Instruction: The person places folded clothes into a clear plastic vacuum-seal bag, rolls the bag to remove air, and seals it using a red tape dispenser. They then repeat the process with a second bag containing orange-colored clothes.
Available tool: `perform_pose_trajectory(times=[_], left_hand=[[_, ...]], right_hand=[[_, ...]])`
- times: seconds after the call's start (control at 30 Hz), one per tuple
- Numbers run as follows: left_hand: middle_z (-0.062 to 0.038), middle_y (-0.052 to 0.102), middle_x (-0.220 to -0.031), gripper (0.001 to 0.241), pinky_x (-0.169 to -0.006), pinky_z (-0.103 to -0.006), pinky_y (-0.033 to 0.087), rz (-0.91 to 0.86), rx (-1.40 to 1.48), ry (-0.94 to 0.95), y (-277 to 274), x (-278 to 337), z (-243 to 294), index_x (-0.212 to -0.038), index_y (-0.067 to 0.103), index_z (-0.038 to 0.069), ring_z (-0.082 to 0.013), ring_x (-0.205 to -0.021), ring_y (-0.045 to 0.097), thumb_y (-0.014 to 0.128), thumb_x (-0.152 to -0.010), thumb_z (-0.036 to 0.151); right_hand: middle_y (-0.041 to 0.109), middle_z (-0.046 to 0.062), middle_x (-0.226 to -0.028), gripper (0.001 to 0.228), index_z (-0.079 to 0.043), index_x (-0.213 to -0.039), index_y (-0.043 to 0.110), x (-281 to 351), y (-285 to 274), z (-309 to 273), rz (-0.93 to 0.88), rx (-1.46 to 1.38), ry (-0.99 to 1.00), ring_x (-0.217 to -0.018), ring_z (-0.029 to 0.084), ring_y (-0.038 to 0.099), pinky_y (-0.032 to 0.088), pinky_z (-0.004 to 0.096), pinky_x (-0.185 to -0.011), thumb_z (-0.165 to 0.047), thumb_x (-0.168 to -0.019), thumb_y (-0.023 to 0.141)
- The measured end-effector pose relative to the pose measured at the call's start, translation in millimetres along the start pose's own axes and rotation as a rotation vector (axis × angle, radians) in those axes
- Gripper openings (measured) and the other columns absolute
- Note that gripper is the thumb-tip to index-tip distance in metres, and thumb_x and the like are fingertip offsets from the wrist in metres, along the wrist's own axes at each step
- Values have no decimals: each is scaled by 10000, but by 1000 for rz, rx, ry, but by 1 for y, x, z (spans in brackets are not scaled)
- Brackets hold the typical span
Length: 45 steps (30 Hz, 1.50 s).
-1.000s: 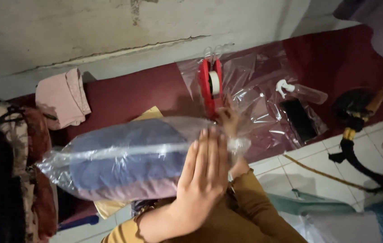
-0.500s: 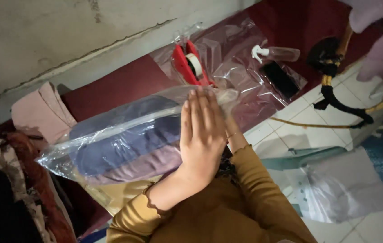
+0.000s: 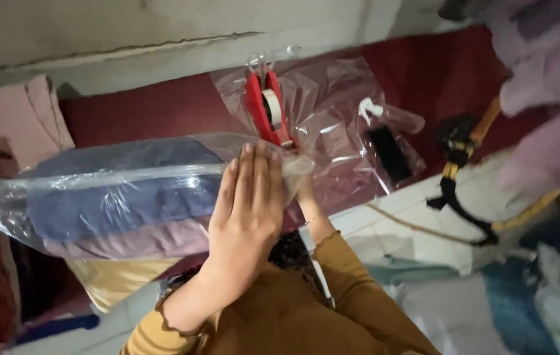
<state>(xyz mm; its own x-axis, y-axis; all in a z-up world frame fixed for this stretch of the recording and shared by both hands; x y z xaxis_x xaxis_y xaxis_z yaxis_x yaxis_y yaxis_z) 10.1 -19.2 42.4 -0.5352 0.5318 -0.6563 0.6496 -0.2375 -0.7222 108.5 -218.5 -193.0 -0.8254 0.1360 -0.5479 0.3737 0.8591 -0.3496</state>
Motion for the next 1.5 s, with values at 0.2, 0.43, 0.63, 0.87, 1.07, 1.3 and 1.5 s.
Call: perform_pose_trajectory(times=[0.2, 0.43, 0.63, 0.87, 1.07, 1.3, 1.5], left_hand=[[-218, 620, -1380, 496, -1206, -421, 370, -19, 4, -29, 1, 6, 14, -1402, 602, -41, -321, -1372, 553, 485, -963, 159], [-254, 559, -1471, 516, -1227, -440, 330, -115, -147, -18, -18, -1, 28, -1405, 568, -84, -350, -1419, 499, 468, -957, 151], [-310, 550, -1447, 514, -1209, -471, 350, -140, -105, 54, -11, 9, 35, -1359, 572, -114, -405, -1405, 490, 461, -968, 199], [-279, 610, -1369, 490, -1188, -454, 420, -23, 4, 98, -14, 18, 22, -1315, 607, -124, -390, -1329, 559, 492, -961, 195], [-303, 612, -1370, 482, -1203, -445, 423, 46, 135, 121, -12, 22, 10, -1335, 603, -117, -380, -1355, 578, 503, -960, 169], [-294, 581, -1436, 476, -1238, -442, 388, 22, 163, 153, -10, 27, -4, -1362, 589, -102, -372, -1403, 541, 506, -977, 165], [-159, 557, -1480, 500, -1109, -763, 282, 3, 313, 242, -37, 36, -39, -1409, 600, 32, -282, -1446, 467, 541, -952, 227]], right_hand=[[656, 36, -990, 170, -31, -1119, 642, 18, -30, 89, 173, -53, -18, -882, 140, 631, 536, 308, -791, -151, -1030, 561], [724, 37, -1036, 83, -16, -1105, 725, -149, -96, -93, -28, 31, -141, -949, 138, 664, 538, 294, -867, -11, -1026, 701], [689, -10, -873, 584, -123, -1473, 471, -178, -44, -274, -869, -161, -241, -786, 85, 621, 572, 251, -767, -11, -954, 711], [628, 29, -637, 1069, -550, -1601, -17, -143, 22, -332, -1437, 801, -47, -575, 172, 589, 497, 432, -835, -283, -911, 755], [613, 97, -1124, 1301, -313, -1668, -65, -150, 30, -218, -1299, 561, -27, -917, 203, 591, 465, 465, -963, -386, -811, 911], [663, 28, -933, 924, -166, -1674, 137, -154, -17, -127, -820, -142, 150, -794, 114, 644, 560, 272, -717, -117, -931, 685], [692, 11, -1055, 250, -98, -1239, 665, -52, -69, 134, 69, -66, 517, -884, 127, 604, 507, 293, -737, -255, -1051, 613]])
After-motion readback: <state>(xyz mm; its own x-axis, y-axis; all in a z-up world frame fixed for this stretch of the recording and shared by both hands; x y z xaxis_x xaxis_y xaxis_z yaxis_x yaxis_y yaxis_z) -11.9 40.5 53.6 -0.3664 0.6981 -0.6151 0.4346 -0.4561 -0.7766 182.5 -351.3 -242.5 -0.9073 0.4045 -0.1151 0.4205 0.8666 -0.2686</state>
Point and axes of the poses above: each hand's wrist, its own x-axis away from the middle knuckle, its own y-axis out of the palm, z = x × y, the point moved 4 cm from there along -x, towards the middle knuckle
